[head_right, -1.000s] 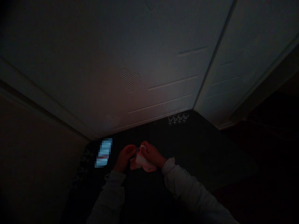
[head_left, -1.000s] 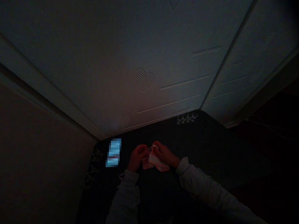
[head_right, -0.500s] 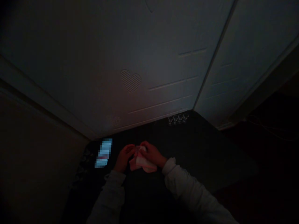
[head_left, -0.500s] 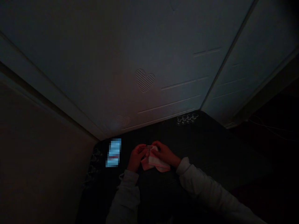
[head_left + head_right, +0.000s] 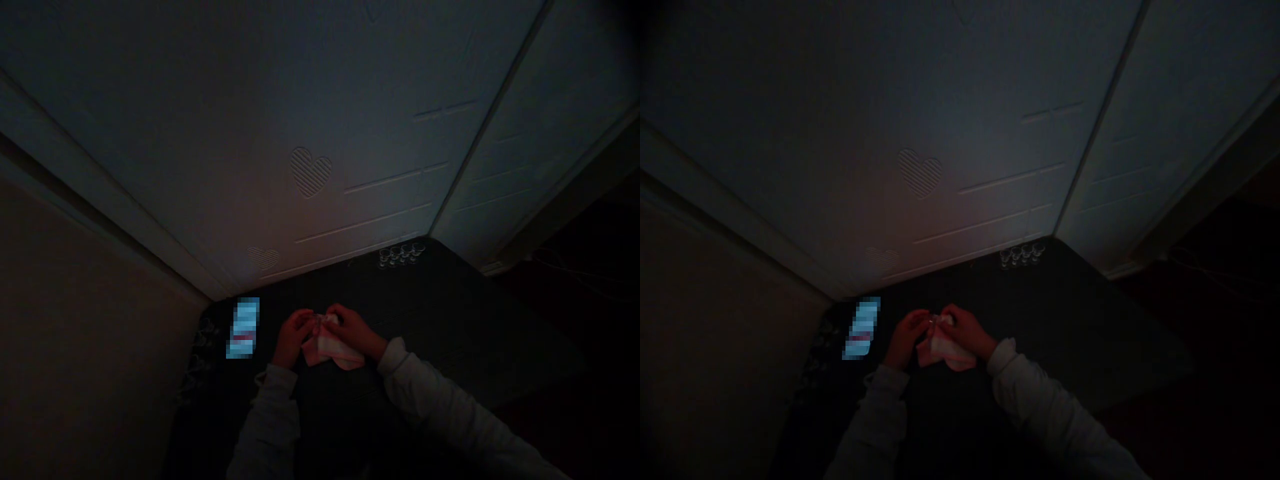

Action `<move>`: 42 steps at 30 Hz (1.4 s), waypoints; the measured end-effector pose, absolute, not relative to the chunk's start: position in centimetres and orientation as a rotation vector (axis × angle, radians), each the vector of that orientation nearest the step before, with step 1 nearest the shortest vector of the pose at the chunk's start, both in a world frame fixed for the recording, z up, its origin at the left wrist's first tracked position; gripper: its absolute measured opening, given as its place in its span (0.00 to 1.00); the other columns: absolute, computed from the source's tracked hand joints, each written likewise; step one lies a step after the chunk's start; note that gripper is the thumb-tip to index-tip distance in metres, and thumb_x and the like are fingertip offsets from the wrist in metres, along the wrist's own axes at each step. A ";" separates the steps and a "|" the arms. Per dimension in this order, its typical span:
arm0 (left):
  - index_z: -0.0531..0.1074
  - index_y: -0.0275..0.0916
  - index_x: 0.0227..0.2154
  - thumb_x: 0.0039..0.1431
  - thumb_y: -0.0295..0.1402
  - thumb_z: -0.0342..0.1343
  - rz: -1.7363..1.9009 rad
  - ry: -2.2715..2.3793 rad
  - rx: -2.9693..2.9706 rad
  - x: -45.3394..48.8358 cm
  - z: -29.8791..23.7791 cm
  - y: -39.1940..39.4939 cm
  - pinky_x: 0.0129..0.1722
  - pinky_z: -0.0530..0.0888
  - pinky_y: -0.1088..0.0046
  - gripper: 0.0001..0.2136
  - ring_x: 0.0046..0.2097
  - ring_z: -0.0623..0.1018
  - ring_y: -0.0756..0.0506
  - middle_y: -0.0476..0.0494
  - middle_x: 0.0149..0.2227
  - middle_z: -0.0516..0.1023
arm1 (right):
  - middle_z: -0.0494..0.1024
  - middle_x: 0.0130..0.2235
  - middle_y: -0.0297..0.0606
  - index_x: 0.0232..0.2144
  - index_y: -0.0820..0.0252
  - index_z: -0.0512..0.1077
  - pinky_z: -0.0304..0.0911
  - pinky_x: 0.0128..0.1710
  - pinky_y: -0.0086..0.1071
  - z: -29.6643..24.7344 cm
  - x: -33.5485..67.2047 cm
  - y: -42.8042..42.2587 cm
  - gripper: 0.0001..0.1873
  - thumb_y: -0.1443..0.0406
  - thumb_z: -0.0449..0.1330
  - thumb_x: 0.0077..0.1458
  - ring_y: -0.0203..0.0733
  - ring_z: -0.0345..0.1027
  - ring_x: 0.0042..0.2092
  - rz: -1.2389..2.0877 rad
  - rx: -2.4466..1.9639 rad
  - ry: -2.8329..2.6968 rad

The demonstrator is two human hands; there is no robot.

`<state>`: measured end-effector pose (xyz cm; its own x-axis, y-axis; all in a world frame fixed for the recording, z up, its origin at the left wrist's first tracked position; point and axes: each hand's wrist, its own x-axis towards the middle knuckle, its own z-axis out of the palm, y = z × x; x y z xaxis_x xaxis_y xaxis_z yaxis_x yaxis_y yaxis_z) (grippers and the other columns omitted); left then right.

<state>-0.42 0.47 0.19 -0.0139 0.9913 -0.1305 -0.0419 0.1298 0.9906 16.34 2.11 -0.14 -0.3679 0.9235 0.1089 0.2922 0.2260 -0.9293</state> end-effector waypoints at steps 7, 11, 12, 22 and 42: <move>0.69 0.36 0.34 0.40 0.32 0.59 1.147 1.236 1.079 -0.3 0.2 0.4 0.40 0.68 0.68 0.15 0.38 0.74 0.46 0.44 0.34 0.75 | 0.68 0.30 0.33 0.32 0.62 0.66 0.56 0.30 0.26 0.1 16.3 1.9 0.08 0.64 0.53 0.49 0.34 0.61 0.31 1.113 -1.129 -1.771; 0.69 0.36 0.34 0.40 0.32 0.59 1.129 1.239 1.073 0.0 0.6 0.3 0.40 0.67 0.68 0.14 0.38 0.74 0.46 0.44 0.34 0.75 | 0.68 0.29 0.33 0.32 0.61 0.66 0.57 0.30 0.26 0.0 16.4 1.9 0.08 0.63 0.54 0.49 0.34 0.61 0.31 1.101 -1.118 -1.775; 0.69 0.36 0.34 0.40 0.31 0.59 1.127 1.241 1.072 0.0 0.6 0.2 0.40 0.68 0.68 0.14 0.37 0.74 0.46 0.44 0.34 0.75 | 0.69 0.30 0.33 0.32 0.61 0.66 0.57 0.31 0.26 0.0 16.4 1.9 0.08 0.63 0.53 0.49 0.35 0.62 0.32 1.099 -1.105 -1.788; 0.68 0.37 0.35 0.41 0.32 0.59 1.094 1.224 1.141 -0.2 0.0 0.3 0.38 0.68 0.68 0.15 0.37 0.74 0.46 0.44 0.34 0.75 | 0.71 0.33 0.33 0.37 0.59 0.65 0.56 0.31 0.26 0.3 16.3 1.8 0.12 0.63 0.56 0.47 0.35 0.64 0.33 1.116 -1.118 -1.926; 0.67 0.38 0.39 0.45 0.37 0.55 1.199 1.306 1.152 -0.2 0.1 0.1 0.40 0.67 0.70 0.17 0.40 0.71 0.46 0.42 0.40 0.72 | 0.70 0.36 0.35 0.40 0.58 0.62 0.57 0.32 0.27 0.0 16.3 2.0 0.13 0.66 0.54 0.49 0.36 0.64 0.35 1.145 -1.045 -1.944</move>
<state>-0.17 0.05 0.10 -0.0667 0.9960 -0.0597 0.0249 0.0615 0.9978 16.35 2.01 0.00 -0.4763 0.8698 0.1289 0.3087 0.3027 -0.9017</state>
